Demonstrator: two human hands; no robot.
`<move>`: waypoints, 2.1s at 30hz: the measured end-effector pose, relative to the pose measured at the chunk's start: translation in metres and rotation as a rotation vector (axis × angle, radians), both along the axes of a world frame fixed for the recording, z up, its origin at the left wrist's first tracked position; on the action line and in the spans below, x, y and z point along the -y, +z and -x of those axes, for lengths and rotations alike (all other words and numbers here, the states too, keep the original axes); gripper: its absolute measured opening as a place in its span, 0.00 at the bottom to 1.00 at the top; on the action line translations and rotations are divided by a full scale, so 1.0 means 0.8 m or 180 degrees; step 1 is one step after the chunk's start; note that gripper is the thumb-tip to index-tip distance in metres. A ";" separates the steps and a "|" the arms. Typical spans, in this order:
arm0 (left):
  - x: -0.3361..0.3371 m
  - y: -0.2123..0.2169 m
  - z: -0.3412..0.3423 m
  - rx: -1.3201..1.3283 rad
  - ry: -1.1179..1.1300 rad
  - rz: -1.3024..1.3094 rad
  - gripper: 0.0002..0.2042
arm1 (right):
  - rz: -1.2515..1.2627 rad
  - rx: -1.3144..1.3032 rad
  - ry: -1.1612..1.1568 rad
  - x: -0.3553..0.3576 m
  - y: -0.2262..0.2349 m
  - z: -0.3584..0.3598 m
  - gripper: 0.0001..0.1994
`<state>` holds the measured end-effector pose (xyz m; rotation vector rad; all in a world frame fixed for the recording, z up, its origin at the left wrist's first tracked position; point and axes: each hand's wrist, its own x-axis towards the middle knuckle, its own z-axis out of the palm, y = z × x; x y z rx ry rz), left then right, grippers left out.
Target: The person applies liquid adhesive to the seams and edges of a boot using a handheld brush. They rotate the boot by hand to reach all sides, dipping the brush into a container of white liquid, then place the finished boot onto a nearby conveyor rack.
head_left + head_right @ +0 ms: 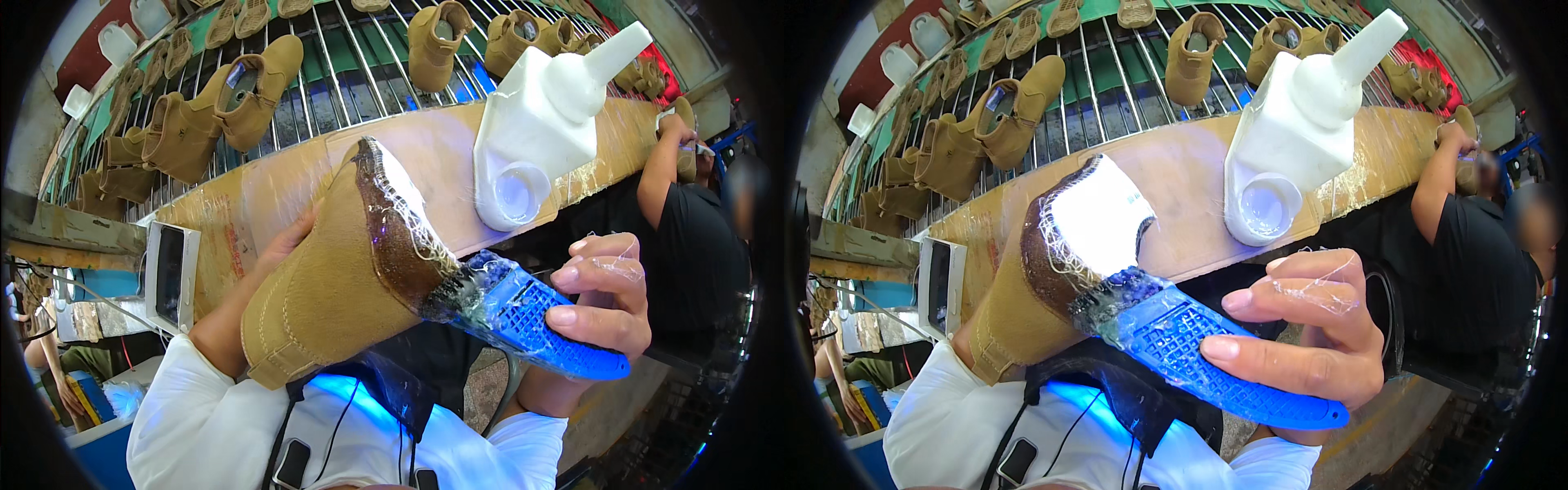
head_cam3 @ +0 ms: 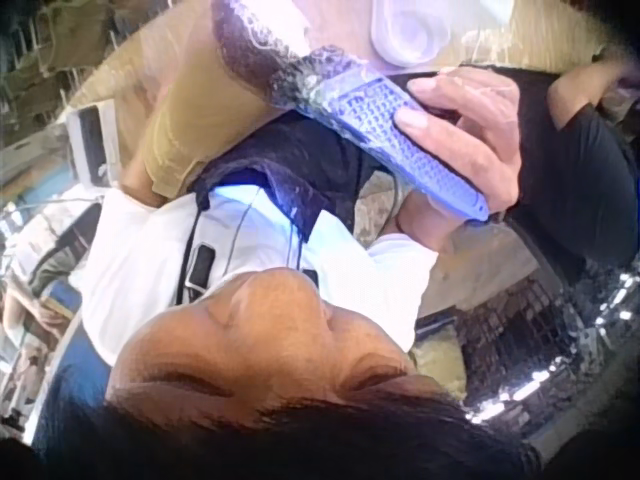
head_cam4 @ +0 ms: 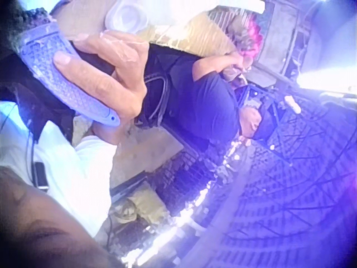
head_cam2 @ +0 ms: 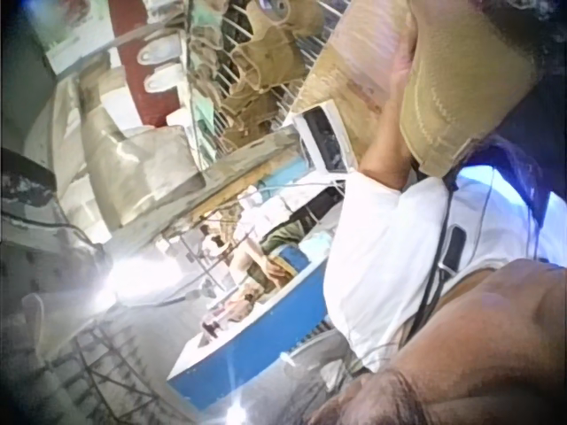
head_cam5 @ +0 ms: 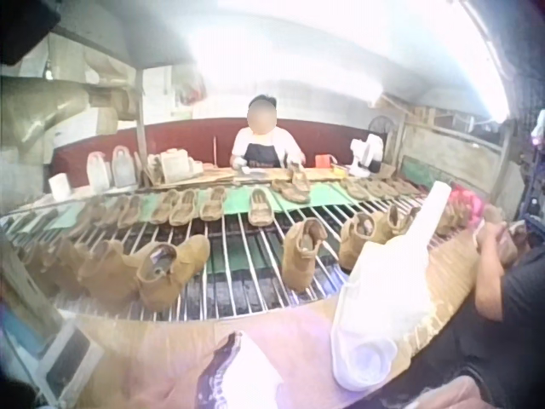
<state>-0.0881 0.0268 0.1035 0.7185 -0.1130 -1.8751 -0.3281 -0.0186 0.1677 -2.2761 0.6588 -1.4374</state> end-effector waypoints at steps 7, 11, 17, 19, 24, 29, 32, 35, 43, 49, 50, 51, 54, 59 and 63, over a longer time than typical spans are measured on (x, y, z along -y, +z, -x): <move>0.018 -0.017 0.019 0.0275 0.0079 0.0385 0.23 | 0.0114 0.0378 0.0041 0.015 -0.004 -0.022 0.10; 0.001 -0.027 0.015 0.0408 0.0040 0.0378 0.22 | -0.0072 0.0593 0.0338 0.023 -0.009 -0.028 0.08; -0.017 -0.043 -0.017 0.0517 0.0156 0.0095 0.22 | -0.0264 0.0636 0.0566 0.028 -0.031 -0.025 0.08; -0.015 -0.048 -0.030 0.0577 0.0232 -0.0024 0.22 | -0.0460 0.0652 0.0501 0.035 -0.048 -0.014 0.10; -0.004 -0.061 -0.067 0.0729 0.0310 -0.0384 0.22 | -0.2561 0.2690 -0.0295 0.027 -0.101 0.005 0.09; 0.042 -0.034 -0.124 0.1031 0.0106 -0.0391 0.22 | -0.3652 0.3681 -0.0024 0.032 -0.148 0.061 0.12; 0.107 0.003 -0.146 0.1588 -0.0321 0.0436 0.21 | -0.3650 0.3897 0.0025 0.022 -0.154 0.083 0.12; 0.226 0.014 -0.207 0.3509 -0.1339 0.1088 0.24 | -0.3617 0.3941 -0.0227 0.023 -0.154 0.091 0.11; 0.497 -0.009 -0.101 0.7449 -0.4008 0.1255 0.32 | -0.3380 0.3929 -0.0600 0.036 -0.156 0.102 0.08; 0.557 -0.045 -0.096 0.7358 -0.4411 0.1406 0.31 | -0.3350 0.3724 -0.0532 0.044 -0.158 0.093 0.10; 0.520 -0.005 -0.062 0.8078 -0.3256 0.1094 0.29 | -0.3298 0.3762 -0.0637 0.043 -0.159 0.097 0.10; 0.511 -0.002 -0.091 0.8204 -0.1853 0.1511 0.30 | -0.3308 0.3775 -0.0565 0.045 -0.157 0.090 0.10; 0.436 0.032 -0.139 0.7808 0.0764 0.2550 0.34 | -0.3314 0.3758 -0.0457 0.046 -0.160 0.086 0.10; 0.243 0.020 -0.204 0.7585 0.1159 0.1973 0.41 | -0.3272 0.3679 -0.0309 0.036 -0.159 0.086 0.11; 0.195 -0.070 -0.238 0.7002 0.1067 0.0896 0.39 | -0.3375 0.3692 -0.0164 0.030 -0.167 0.079 0.11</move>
